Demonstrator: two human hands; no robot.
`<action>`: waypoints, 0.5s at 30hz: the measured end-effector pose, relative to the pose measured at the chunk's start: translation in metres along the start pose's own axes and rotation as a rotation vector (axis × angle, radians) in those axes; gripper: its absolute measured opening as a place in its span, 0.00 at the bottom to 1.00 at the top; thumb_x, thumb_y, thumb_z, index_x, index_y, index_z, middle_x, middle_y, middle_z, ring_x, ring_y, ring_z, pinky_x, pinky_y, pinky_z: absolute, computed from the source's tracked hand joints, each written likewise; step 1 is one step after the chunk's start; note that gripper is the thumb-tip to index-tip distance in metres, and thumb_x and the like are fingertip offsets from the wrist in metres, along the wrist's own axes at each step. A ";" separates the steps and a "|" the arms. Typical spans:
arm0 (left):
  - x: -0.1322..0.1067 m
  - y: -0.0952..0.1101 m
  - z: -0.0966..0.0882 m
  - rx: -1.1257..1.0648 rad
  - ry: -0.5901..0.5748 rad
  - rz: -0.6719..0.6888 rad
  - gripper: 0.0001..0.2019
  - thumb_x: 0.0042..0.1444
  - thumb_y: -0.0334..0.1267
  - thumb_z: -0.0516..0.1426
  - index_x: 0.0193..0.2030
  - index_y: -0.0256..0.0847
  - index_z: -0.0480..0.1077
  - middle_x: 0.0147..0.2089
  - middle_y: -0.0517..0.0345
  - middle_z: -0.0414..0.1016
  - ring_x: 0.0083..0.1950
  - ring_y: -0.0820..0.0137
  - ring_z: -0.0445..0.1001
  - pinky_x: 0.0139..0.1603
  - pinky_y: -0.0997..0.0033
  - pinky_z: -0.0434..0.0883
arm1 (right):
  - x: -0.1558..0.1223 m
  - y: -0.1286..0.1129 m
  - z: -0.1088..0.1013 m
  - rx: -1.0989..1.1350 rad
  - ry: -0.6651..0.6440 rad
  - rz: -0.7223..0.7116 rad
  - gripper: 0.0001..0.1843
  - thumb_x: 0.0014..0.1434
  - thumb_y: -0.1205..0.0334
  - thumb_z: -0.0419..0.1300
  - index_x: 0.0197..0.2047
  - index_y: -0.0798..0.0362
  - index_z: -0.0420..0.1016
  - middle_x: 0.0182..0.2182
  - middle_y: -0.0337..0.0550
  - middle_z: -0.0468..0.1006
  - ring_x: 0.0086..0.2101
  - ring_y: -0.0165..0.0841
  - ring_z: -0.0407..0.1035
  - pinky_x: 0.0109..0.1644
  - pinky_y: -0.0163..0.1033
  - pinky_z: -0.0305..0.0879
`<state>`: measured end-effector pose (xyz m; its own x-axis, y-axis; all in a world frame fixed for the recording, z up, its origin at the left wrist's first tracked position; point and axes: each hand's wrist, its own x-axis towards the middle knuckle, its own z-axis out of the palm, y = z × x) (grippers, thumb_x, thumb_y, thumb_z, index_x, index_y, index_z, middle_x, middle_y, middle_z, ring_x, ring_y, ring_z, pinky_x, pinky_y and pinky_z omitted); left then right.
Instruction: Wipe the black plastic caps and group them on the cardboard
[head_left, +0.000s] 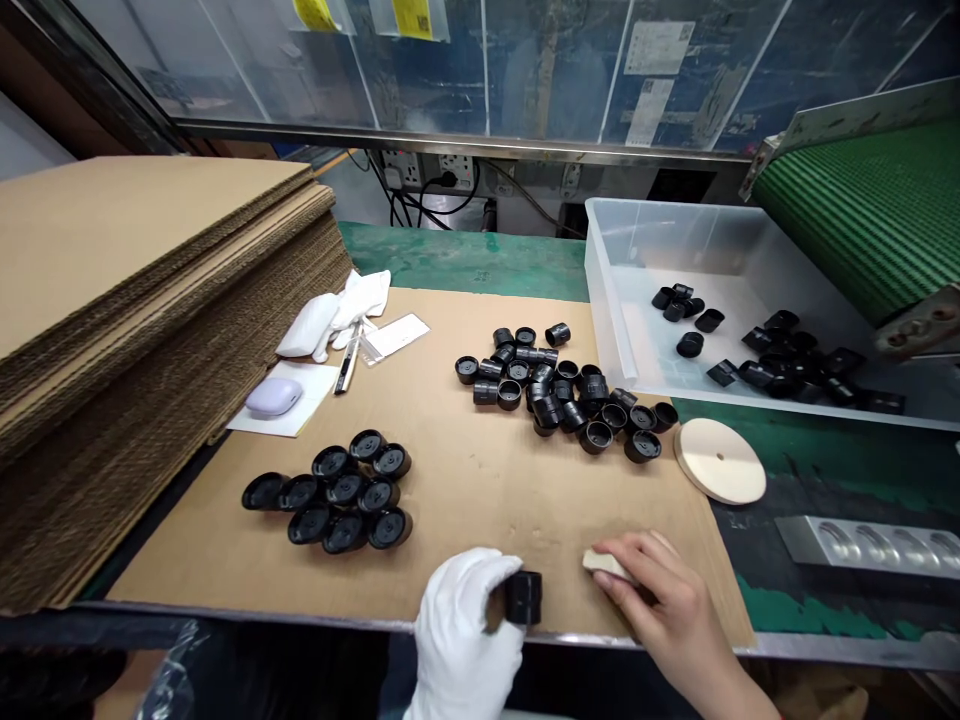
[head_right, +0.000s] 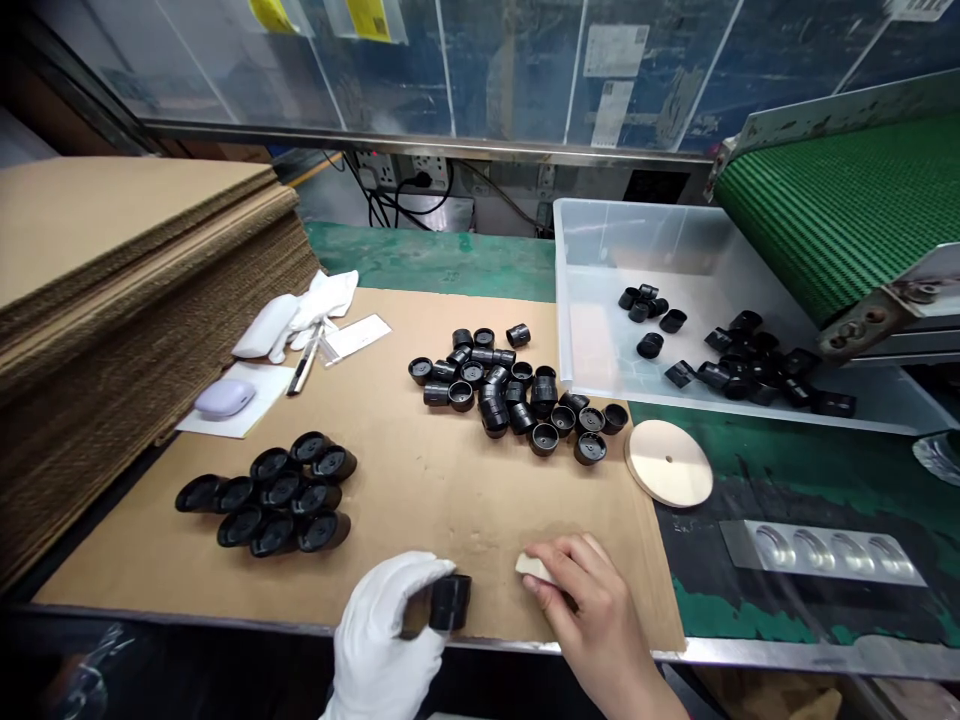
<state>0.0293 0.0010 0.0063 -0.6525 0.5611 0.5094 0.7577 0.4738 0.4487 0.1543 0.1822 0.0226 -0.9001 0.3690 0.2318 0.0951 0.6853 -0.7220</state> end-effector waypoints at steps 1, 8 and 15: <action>0.001 0.000 0.000 -0.006 0.001 -0.003 0.09 0.49 0.32 0.56 0.39 0.44 0.70 0.36 0.57 0.77 0.38 0.67 0.76 0.39 0.64 0.74 | 0.005 -0.006 0.002 0.032 -0.007 -0.028 0.11 0.62 0.68 0.55 0.47 0.51 0.70 0.32 0.42 0.72 0.34 0.34 0.67 0.35 0.37 0.65; 0.016 0.004 -0.005 -0.128 -0.044 0.035 0.06 0.52 0.34 0.52 0.28 0.43 0.69 0.25 0.61 0.74 0.28 0.71 0.74 0.30 0.70 0.73 | 0.049 -0.048 0.026 0.037 -0.304 -0.385 0.11 0.60 0.71 0.53 0.43 0.51 0.73 0.29 0.41 0.70 0.32 0.33 0.61 0.38 0.39 0.58; 0.009 0.001 -0.004 -0.085 -0.016 0.016 0.06 0.52 0.37 0.57 0.37 0.43 0.71 0.33 0.57 0.77 0.34 0.70 0.76 0.36 0.69 0.75 | 0.052 -0.032 0.014 0.090 -0.350 -0.350 0.09 0.63 0.65 0.52 0.43 0.53 0.73 0.26 0.39 0.63 0.30 0.32 0.59 0.36 0.37 0.58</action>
<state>0.0243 0.0037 0.0144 -0.6397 0.5792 0.5053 0.7639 0.4060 0.5017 0.0987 0.1705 0.0489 -0.9617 -0.1162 0.2484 -0.2607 0.6681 -0.6969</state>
